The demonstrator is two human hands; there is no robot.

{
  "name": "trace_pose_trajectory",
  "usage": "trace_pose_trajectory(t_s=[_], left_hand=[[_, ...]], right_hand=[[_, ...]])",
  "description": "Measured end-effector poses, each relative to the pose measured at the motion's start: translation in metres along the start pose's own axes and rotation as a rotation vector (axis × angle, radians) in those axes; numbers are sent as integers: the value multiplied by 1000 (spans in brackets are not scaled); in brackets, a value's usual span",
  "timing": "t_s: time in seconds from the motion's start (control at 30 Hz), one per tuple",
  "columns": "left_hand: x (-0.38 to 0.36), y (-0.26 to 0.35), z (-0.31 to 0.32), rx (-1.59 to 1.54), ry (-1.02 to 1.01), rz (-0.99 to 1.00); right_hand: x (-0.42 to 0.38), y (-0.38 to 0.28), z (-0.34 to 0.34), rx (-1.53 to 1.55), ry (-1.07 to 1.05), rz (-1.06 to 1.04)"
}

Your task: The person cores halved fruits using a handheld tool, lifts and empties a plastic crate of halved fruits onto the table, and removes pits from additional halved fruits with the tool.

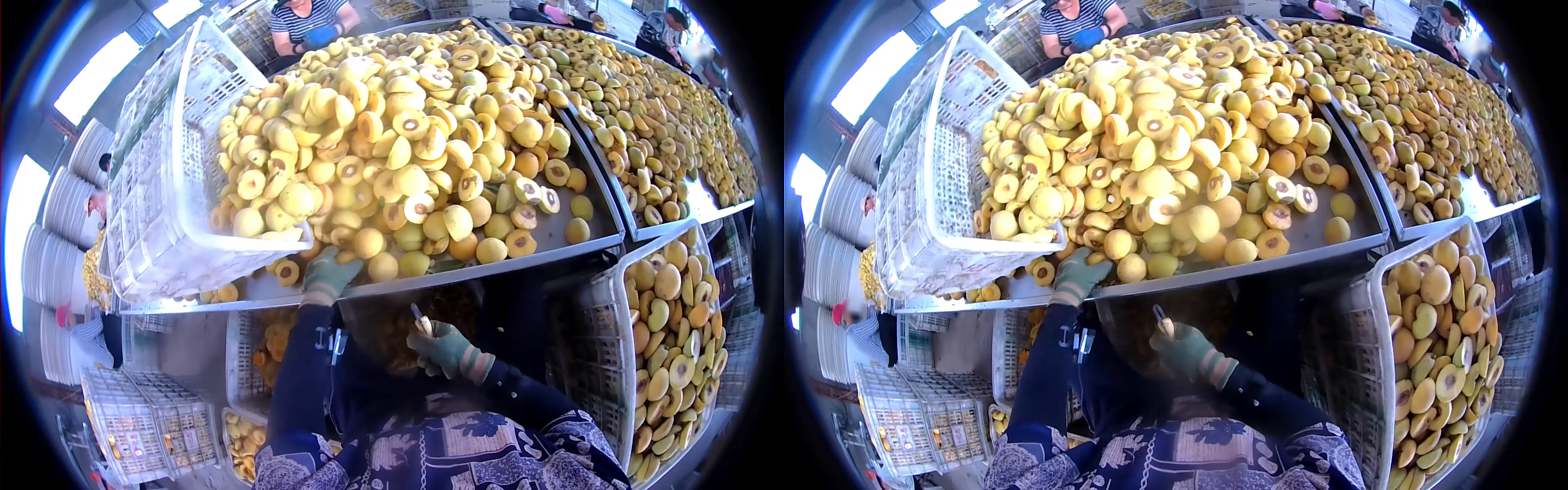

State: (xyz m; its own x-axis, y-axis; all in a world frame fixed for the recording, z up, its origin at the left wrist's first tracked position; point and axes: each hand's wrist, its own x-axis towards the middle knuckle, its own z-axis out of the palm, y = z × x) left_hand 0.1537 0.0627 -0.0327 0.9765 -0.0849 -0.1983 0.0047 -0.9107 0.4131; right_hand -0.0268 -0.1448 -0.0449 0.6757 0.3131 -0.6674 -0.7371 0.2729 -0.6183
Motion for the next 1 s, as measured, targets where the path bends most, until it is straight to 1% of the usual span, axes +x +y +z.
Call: trace_pose_trajectory(t_s=[0.03,0.07,0.13,0.17,0.2,0.27,0.33,0.4,0.43,0.5,0.53,0.6,0.63,0.73,0.83,0.93,1.0], left_hand=[[-3,-8,1,-156,79,-23],[13,-43,19,-351,118,24],[-10,-49,11,-1134,26,-72],[-29,-39,5,-1424,7,-1],[-45,-33,2,-1560,-82,133],[-75,-5,-10,-1726,-280,185],[-98,26,-6,-1891,-239,64],[-106,34,5,-2001,-365,93],[-110,39,10,-1914,-314,75],[-119,50,19,-1737,-215,41],[-123,56,22,-1682,-172,61],[-131,67,25,-1570,-83,101],[-134,71,24,-1596,-82,93],[-142,82,29,-1488,75,220],[-144,80,34,-1464,119,221],[-146,78,35,-1547,124,112],[-147,73,33,-1562,25,56]], right_hand=[[-1,2,0,3,-4,-27],[-1,3,2,5,-11,-52],[-7,-7,8,-1,-67,-107],[-10,-14,14,-9,-102,-130],[-12,-19,21,-13,-118,-141],[-19,-31,37,-18,-136,-172],[-27,-41,46,-81,-141,-183],[-33,-46,48,-184,-125,-203],[-35,-47,47,-226,-108,-194],[-34,-35,43,-225,-83,-315],[-34,-31,41,-223,-71,-375],[-39,-29,40,-203,-60,-401],[-41,-29,39,-193,-56,-416],[-38,-16,41,-76,-57,-516],[-37,-16,38,-261,-36,-392],[-30,-14,26,-570,-78,-581],[-50,-38,29,-443,-143,-239]])
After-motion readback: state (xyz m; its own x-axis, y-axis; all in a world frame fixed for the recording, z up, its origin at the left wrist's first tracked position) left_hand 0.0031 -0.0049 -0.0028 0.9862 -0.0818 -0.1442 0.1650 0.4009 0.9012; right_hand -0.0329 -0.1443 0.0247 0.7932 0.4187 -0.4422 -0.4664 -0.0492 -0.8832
